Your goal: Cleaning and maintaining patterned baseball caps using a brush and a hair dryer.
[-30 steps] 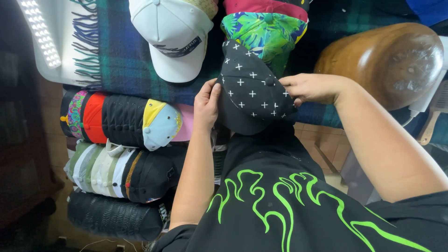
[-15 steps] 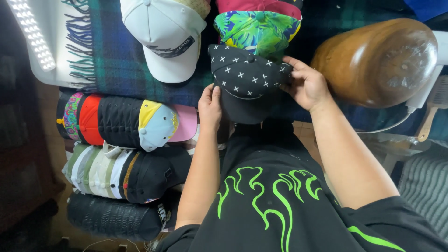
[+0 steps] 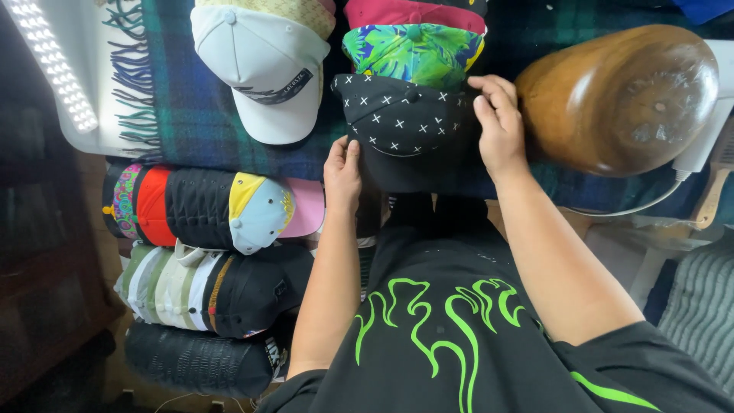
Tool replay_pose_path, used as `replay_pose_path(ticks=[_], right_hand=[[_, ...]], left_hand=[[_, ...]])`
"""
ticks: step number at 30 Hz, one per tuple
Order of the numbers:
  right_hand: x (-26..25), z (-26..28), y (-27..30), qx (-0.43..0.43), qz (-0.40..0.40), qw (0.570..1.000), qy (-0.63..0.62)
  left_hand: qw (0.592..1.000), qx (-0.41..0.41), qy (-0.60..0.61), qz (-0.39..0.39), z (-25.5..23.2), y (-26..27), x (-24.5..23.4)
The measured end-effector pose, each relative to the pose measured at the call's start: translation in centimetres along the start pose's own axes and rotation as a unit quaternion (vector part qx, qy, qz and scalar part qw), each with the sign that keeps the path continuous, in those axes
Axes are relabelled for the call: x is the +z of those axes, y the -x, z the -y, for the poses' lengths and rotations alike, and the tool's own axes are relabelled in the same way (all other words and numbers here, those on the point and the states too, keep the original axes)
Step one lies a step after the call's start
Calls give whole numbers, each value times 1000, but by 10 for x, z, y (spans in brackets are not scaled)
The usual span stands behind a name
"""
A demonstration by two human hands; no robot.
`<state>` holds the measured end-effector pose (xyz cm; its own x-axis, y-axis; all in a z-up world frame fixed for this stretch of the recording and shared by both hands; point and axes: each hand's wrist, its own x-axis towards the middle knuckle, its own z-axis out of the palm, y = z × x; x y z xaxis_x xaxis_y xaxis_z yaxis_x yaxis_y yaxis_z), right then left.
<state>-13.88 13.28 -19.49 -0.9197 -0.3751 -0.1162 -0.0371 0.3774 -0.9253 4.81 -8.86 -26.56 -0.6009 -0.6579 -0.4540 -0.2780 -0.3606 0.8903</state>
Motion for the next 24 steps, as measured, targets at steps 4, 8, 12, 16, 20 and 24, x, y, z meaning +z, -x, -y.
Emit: replay_pose_path(ticks=[4, 8, 12, 16, 20, 24], right_hand=[[-12, 45, -6, -124, 101, 986, 33], [-9, 13, -26, -58, 91, 994, 29], [-2, -3, -38, -44, 76, 996, -28], [-11, -11, -45, -25, 138, 990, -11], [-9, -32, -43, -10, 159, 987, -14], [10, -33, -37, -84, 39, 991, -98]], left_hand=[[997, -43, -46, 46, -28, 9, 13], [994, -35, -87, 51, -39, 14, 23], [992, -9, -122, 42, -31, 6, 29], [995, -13, -90, 39, -30, -2, 25], [986, -32, -161, 20, -47, -3, 28], [947, -1, -320, -18, -38, -10, 37]])
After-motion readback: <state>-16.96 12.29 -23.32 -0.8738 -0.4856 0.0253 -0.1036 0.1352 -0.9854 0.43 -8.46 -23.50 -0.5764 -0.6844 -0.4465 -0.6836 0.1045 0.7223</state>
